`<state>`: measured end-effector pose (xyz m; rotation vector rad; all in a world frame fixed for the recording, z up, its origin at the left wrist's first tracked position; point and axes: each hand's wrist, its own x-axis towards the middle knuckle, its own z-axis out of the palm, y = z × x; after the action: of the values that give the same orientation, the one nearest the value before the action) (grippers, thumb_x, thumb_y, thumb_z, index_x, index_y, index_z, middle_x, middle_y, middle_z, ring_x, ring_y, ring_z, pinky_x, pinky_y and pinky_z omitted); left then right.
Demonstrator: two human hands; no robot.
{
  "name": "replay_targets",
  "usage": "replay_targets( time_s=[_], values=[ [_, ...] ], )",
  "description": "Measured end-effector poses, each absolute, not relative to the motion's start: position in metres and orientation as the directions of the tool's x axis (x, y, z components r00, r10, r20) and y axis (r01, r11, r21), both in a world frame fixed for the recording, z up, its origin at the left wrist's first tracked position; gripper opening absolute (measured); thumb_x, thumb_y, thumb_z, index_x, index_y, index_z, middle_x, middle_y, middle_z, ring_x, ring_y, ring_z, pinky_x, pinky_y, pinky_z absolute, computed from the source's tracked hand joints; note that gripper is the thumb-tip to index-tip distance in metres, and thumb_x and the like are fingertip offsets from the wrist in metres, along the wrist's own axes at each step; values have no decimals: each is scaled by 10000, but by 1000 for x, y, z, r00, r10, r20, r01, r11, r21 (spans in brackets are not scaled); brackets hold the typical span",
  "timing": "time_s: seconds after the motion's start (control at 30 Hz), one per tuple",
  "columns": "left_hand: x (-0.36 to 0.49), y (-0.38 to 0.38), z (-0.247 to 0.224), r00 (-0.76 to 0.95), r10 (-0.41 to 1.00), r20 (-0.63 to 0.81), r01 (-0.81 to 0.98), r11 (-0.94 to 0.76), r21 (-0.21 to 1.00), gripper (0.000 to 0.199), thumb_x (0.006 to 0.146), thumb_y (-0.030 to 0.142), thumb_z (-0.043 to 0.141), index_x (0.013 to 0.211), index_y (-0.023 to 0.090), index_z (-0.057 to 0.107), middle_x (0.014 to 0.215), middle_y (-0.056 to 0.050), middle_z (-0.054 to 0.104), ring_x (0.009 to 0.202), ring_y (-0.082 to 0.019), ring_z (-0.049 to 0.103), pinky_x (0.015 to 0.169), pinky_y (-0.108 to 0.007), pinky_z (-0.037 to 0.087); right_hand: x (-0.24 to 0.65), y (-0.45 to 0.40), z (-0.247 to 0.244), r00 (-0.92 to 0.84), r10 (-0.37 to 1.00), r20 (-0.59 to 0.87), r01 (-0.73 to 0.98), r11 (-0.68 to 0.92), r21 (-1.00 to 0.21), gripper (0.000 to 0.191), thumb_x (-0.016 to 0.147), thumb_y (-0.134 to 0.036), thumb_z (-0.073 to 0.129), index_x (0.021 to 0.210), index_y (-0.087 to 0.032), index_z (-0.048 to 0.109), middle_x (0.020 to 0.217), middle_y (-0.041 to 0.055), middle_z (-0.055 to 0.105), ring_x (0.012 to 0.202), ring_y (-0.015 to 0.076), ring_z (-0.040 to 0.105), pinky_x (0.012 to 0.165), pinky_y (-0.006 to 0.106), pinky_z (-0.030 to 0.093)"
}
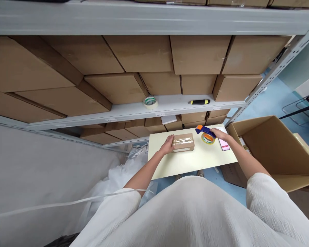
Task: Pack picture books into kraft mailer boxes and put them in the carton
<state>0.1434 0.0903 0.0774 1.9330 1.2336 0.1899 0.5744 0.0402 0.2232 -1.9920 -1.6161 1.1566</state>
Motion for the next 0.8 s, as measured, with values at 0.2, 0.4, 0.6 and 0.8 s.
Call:
replay_targets(
  time_s=[0.2,0.4,0.6,0.8],
  values=[
    [145,88,77,504,818,-279,686,-183,704,1069,878,217,762,1761,237,160,1839,-134,164,1713,-321,57,1398,-491,135,507,70,292,-221,971,-96,613,62,-787,424,995,-593,527,1093,-205,668,1026,64,710,926,244,622,865,365,508],
    [148,85,80,483,833,-271,680,-162,715,1056,881,217,747,1759,284,165,1841,-89,173,1714,-285,53,1397,-465,158,437,130,329,-313,908,279,810,409,-420,486,1076,-522,438,1353,-184,651,1322,192,699,1163,356,584,1036,512,404],
    [148,84,86,486,829,-278,679,-158,717,1060,858,181,739,1759,222,182,1838,-126,156,1712,-289,45,1394,-470,158,407,195,317,-372,889,267,891,423,-165,498,1092,-387,377,1470,-148,595,1452,231,641,1288,402,511,1059,535,334],
    [146,84,86,500,824,-268,687,-190,701,1007,873,199,691,1756,193,206,1835,-126,150,1711,-276,59,1393,-470,164,401,226,296,-371,899,235,909,403,-109,510,1091,-349,379,1504,-110,559,1451,234,619,1324,400,482,1095,539,334]
  ],
)
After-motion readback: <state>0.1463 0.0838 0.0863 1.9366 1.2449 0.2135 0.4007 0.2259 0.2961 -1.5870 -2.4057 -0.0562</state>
